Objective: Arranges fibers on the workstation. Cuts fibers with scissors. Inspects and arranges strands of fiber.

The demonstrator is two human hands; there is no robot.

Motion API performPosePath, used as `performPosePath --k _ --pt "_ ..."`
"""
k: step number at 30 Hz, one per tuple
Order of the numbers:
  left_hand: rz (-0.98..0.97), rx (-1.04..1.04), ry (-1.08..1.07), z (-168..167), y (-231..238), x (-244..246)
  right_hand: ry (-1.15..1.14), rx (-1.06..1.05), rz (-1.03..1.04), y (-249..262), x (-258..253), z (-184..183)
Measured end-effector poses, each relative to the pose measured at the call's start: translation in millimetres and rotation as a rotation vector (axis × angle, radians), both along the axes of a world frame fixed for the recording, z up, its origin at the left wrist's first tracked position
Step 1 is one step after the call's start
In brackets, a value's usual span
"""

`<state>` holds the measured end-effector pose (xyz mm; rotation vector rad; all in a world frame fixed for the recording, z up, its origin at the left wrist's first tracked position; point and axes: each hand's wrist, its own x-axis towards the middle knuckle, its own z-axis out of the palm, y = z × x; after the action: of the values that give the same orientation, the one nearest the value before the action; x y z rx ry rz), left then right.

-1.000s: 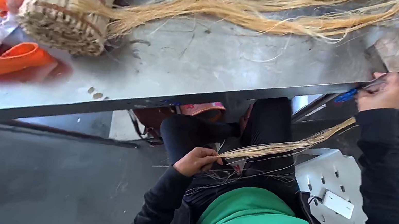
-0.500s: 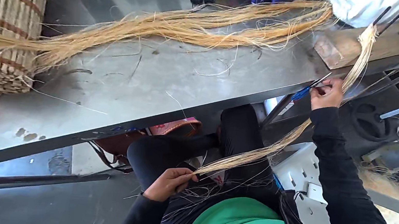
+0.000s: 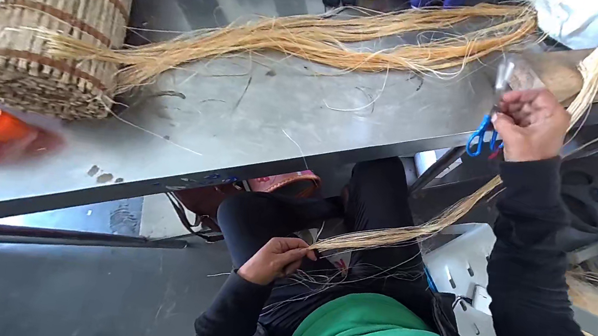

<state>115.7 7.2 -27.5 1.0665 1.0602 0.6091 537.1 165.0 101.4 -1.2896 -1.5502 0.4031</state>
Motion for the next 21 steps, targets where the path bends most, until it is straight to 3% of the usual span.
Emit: performPosePath --k 4,7,11,14,17,21 --pt "0.001 0.012 -0.022 -2.4 1.6 1.9 -0.307 -0.088 0.427 28.0 -68.6 46.1" --pt "0.007 0.026 -0.04 -1.4 1.3 2.4 -0.47 -0.224 0.631 53.2 -123.7 48.0" --pt "0.009 0.039 -0.058 -1.7 1.8 1.4 -0.636 -0.26 0.503 76.7 -166.7 25.2" --pt "0.004 0.049 -0.077 -1.3 2.5 -1.8 -0.469 -0.142 0.385 77.9 -160.6 12.1" --pt "0.0 0.061 -0.087 -0.9 4.4 -3.1 -0.397 -0.169 0.337 70.2 -138.3 26.5" --pt "-0.011 0.062 -0.107 -3.4 5.4 -2.8 -0.619 -0.332 0.405 64.1 -123.8 45.3"
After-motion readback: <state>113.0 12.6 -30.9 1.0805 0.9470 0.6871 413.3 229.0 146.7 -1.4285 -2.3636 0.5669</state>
